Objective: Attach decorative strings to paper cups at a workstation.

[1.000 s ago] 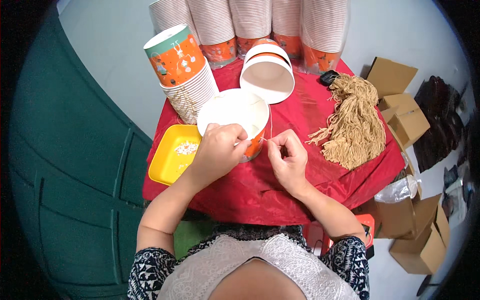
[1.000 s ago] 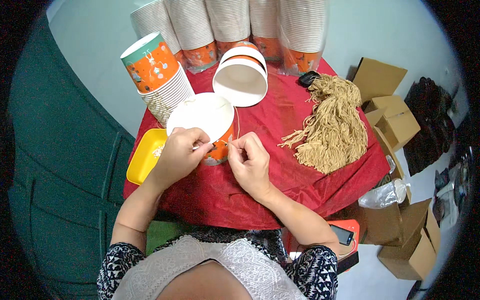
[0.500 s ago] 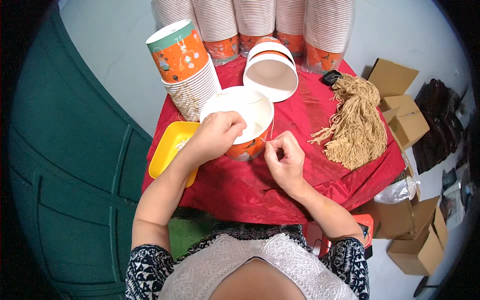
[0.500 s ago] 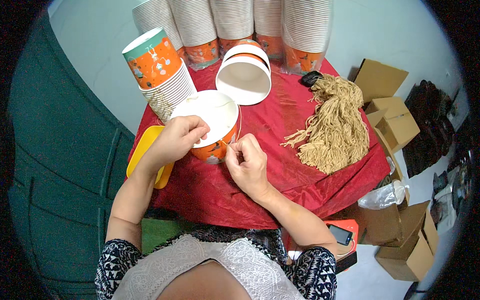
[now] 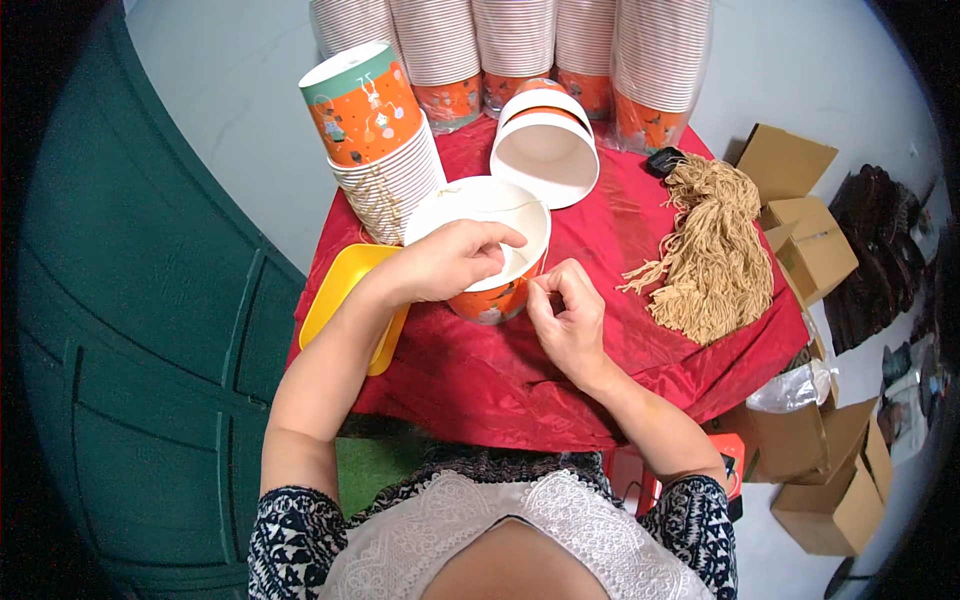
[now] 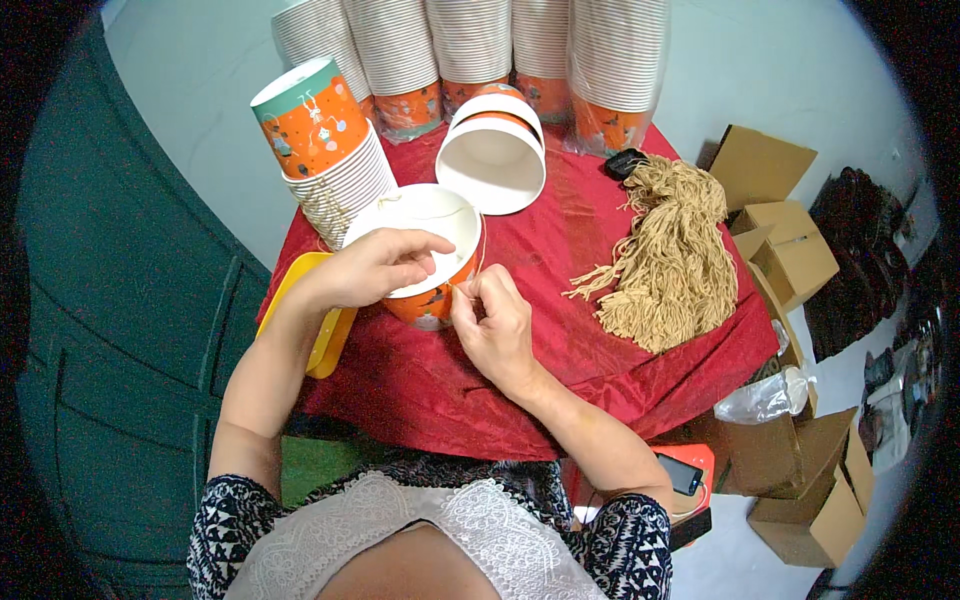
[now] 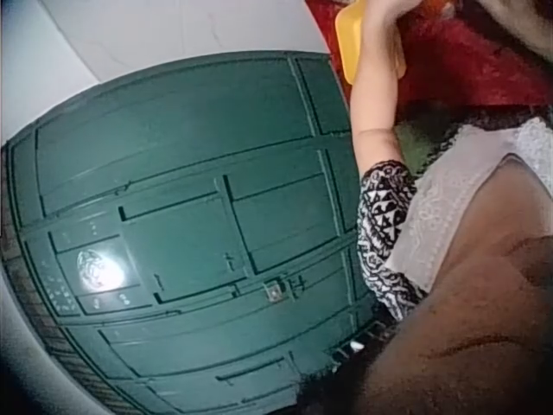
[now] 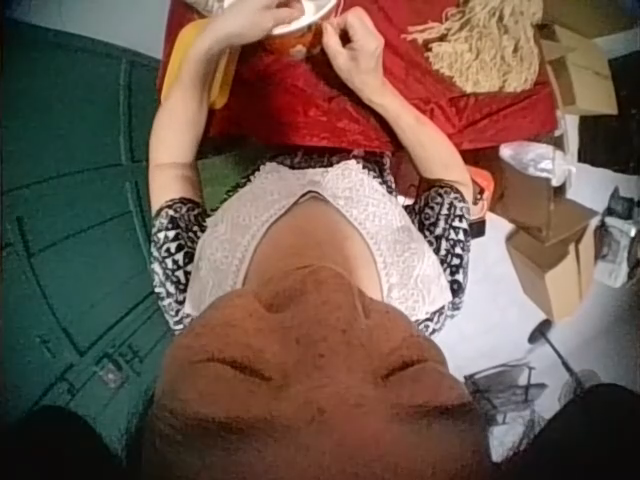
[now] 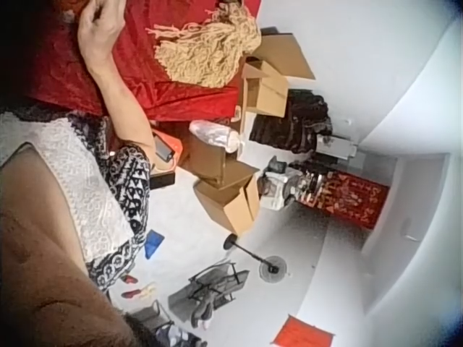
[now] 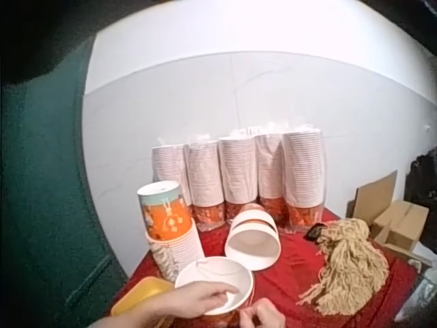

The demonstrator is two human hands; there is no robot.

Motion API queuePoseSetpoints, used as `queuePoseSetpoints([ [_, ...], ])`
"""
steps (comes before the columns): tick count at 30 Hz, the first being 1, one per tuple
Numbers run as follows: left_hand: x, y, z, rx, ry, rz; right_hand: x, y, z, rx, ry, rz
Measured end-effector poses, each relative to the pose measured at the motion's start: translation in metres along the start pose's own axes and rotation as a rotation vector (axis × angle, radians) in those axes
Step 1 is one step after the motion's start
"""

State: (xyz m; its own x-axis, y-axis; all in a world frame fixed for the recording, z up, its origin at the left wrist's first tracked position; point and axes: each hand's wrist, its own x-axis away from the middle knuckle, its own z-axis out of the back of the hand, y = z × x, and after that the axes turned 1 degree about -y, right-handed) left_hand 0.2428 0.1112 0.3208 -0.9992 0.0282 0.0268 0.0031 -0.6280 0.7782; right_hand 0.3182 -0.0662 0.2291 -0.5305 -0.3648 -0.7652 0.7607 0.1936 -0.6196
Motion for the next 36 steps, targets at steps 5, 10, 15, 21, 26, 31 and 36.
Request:
queuePoseSetpoints([
  [5, -0.010, -0.002, 0.004, -0.041, -0.103, -0.068, 0.000, 0.001, -0.004, -0.025, -0.014, -0.027],
  [10, -0.013, 0.006, 0.003, -0.034, -0.179, 0.053, -0.003, 0.001, -0.006, -0.031, -0.019, -0.023],
  [15, -0.011, -0.004, -0.008, -0.039, -0.037, 0.012, -0.007, -0.009, 0.003, -0.147, -0.137, -0.332],
  [21, 0.003, 0.019, -0.028, -0.187, 0.064, -0.029, -0.034, -0.007, 0.026, -0.286, -0.438, -0.860],
  [26, 0.012, 0.026, -0.044, -0.420, 0.124, -0.094, -0.042, -0.008, 0.034, -0.335, -0.535, -1.002],
  [31, 0.002, 0.021, -0.044, -0.654, 0.271, -0.076, -0.049, -0.003, 0.025, -0.479, -0.470, -0.973],
  [36, -0.017, -0.005, -0.050, -0.761, 0.395, 0.057, -0.049, 0.029, 0.007, -0.556, -0.494, -1.004],
])
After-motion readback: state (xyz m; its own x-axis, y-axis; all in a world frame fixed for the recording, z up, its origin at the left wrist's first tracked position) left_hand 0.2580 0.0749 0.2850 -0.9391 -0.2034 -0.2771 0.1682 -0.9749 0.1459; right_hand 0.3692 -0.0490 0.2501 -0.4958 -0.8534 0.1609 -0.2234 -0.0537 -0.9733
